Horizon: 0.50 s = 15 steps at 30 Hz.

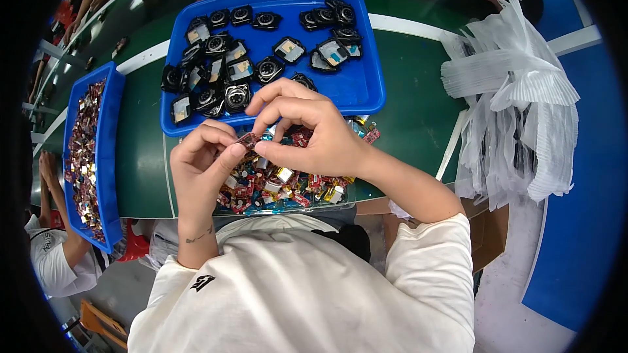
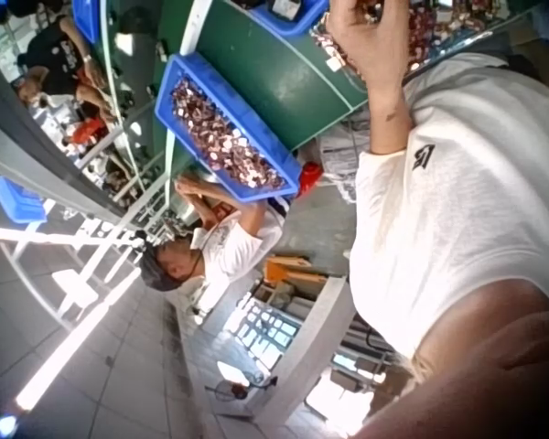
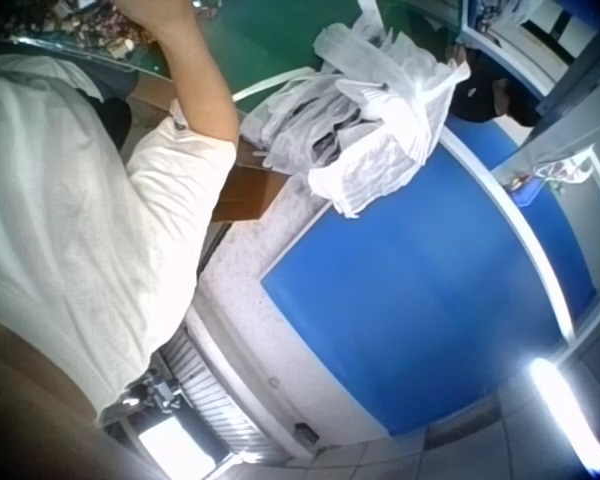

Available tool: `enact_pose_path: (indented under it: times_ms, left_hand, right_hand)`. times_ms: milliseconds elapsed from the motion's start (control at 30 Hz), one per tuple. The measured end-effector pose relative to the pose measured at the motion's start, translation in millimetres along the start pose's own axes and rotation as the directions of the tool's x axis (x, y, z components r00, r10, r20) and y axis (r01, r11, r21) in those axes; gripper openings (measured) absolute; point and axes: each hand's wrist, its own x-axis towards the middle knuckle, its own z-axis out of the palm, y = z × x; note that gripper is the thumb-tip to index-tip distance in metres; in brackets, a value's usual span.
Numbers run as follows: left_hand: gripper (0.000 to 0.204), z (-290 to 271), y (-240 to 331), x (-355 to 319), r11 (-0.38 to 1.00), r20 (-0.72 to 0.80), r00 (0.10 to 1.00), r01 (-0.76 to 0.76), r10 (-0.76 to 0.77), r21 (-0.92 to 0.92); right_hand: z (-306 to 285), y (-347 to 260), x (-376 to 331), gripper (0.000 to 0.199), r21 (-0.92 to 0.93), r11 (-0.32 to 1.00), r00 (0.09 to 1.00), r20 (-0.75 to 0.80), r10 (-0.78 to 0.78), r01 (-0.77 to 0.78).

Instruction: Assemble small electronic components by connecting battery modules and lenses into plastic housings.

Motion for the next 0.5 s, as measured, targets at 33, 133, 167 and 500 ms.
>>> enact_pose_path:
  times_ms: [33,133,167,500]
  left_hand:
    - [0.012,-1.1,1.5,-0.5,0.995,0.019,0.999,0.045,-0.044,-0.086]
    - [0.01,-0.8,7.3,-2.2,0.968,0.004,0.993,0.118,-0.12,-0.221]
    - [0.01,-1.4,6.7,-2.2,0.968,0.004,0.993,0.119,-0.121,-0.221]
    - [0.015,-3.5,4.4,-1.9,0.956,0.042,0.993,0.121,-0.113,-0.269]
  right_hand:
    - [-0.3,0.6,-0.9,0.018,0.001,1.0,1.0,0.0,0.0,0.0]
    - [-2.2,-6.8,-3.8,0.02,0.315,0.887,0.941,0.111,0.319,-0.338]
    - [-1.8,-6.8,-3.2,0.02,0.315,0.887,0.941,0.111,0.319,-0.338]
    - [3.9,-0.8,-0.3,0.02,0.163,0.955,0.968,0.093,0.235,-0.248]
